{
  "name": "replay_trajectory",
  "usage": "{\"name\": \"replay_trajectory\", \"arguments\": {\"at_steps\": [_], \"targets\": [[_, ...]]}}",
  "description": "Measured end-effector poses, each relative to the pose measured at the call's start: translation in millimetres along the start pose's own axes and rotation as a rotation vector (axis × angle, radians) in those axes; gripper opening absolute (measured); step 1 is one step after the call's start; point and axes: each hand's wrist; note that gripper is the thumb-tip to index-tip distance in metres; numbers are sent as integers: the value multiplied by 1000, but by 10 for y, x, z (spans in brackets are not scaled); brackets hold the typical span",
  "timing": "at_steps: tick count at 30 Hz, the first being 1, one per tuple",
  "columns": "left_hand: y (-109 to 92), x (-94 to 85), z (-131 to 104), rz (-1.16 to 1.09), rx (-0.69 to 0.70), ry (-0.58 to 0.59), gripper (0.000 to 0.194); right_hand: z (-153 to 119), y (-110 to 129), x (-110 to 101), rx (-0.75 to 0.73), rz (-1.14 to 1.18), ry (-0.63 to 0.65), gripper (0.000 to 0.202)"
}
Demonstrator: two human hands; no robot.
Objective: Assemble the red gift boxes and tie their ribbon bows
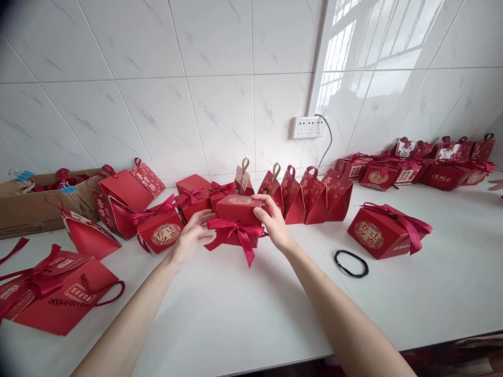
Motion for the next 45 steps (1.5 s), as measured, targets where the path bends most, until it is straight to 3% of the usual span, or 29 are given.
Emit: {"name": "replay_trajectory", "arguments": {"at_steps": [2,5,8,11,22,28,32,36,39,45], "targets": [[-14,87,-48,-196,86,164,60,-10,4,14,-15,5,33,32],[-29,206,-118,-207,135,286,78,-19,8,29,-28,-8,55,33],[-21,257,-132,-105,151,243,91,-21,8,31,-21,-26,59,34],[-7,260,-114,-38,158,181,90,-23,11,33,-25,-23,66,35],[-37,290,-149,-96,156,249,82,-41,25,101,-8,-18,82,31],[-45,348,-182,-68,116,117,69,-63,52,142,43,-60,120,40],[-18,376,-158,-72,120,11,68,-62,43,208,91,-83,-22,55],[34,349,-94,-51,118,-171,67,-45,44,213,122,-175,-135,47],[54,315,-64,-46,131,-238,63,-37,80,188,156,-250,-65,47],[44,322,-72,-35,82,-251,64,-68,193,236,126,-361,37,37]]}}
Point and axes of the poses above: each hand's wrist, its own z-axis towards the middle knuckle, its own x-axis out of the palm, y = z × x, and after that the axes turned 1 degree about y, right-handed
